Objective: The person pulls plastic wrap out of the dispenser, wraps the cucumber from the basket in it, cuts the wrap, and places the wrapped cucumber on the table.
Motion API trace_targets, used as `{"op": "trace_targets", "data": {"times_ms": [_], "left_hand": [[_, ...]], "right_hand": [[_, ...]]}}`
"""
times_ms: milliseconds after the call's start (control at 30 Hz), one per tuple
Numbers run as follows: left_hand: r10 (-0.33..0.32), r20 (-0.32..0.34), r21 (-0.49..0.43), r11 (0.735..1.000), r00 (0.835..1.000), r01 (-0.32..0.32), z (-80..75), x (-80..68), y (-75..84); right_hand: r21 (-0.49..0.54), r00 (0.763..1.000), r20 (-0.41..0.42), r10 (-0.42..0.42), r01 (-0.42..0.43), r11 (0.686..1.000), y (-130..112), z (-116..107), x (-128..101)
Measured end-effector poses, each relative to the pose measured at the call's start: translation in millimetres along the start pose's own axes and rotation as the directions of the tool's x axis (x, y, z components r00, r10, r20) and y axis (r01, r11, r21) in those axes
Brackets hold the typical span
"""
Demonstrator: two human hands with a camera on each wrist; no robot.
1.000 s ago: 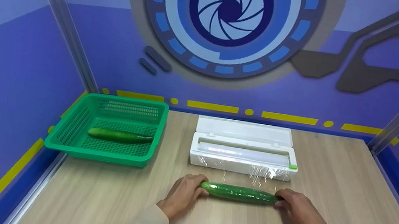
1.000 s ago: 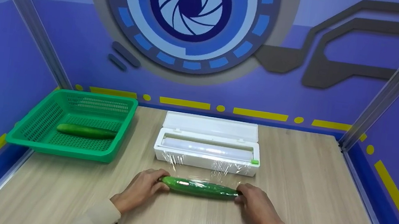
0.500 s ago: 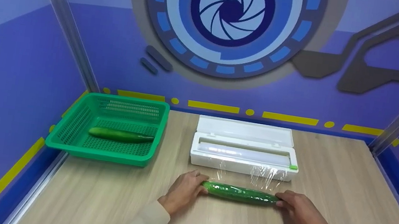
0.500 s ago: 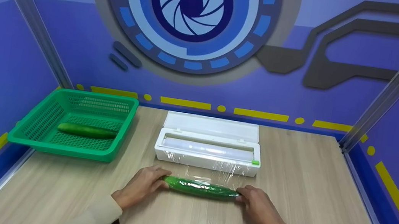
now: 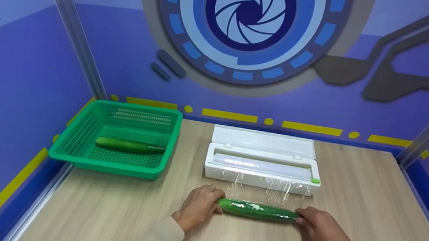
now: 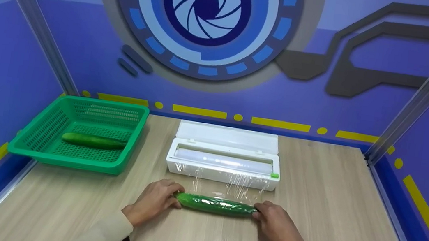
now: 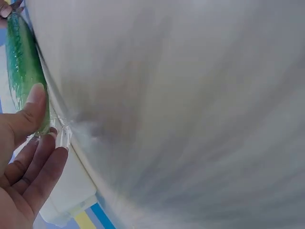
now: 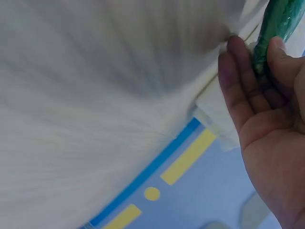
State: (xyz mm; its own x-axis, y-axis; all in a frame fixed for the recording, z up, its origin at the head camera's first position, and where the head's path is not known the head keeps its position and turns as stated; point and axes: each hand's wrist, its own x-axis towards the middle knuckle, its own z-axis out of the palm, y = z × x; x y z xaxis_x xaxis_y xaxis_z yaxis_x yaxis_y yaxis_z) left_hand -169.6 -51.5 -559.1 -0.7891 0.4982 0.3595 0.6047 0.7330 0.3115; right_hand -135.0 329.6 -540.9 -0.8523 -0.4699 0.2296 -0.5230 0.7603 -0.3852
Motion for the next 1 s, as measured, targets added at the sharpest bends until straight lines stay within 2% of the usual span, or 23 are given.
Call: {"op": "trace_targets", "data": {"times_ms": [167, 300, 533, 700, 1000], "left_hand": [[0.005, 0.015, 0.029, 1.0, 1.0, -0.006, 2.5, 0.1, -1.4], [0.018, 0.036, 0.044, 0.999, 0.999, -0.019, 3.5, 1.5, -1.6], [0.037, 0.067, 0.031, 0.999, 0.997, -0.039, 2.2, 6.8, -2.8], [0.047, 0.076, 0.037, 0.998, 0.996, -0.05, 0.1, 8.1, -3.8], [-0.016, 0.111, 0.054, 0.998, 0.994, 0.01, -6.9, 7.5, -4.7]], "right_hand": [[-0.079, 0.996, -0.075, 0.043, -0.049, 0.996, -9.2, 2.3, -1.6], [-0.076, 0.989, -0.126, 0.072, -0.082, 0.994, -7.6, 6.7, -3.3], [-0.051, 0.983, -0.136, 0.124, -0.132, 0.99, -5.0, 7.9, 1.0], [-0.083, 0.978, -0.2, 0.06, -0.078, 0.994, -2.0, 10.4, 3.0], [-0.093, 0.964, -0.233, -0.126, 0.107, 0.99, 5.1, 15.1, 8.6]]}}
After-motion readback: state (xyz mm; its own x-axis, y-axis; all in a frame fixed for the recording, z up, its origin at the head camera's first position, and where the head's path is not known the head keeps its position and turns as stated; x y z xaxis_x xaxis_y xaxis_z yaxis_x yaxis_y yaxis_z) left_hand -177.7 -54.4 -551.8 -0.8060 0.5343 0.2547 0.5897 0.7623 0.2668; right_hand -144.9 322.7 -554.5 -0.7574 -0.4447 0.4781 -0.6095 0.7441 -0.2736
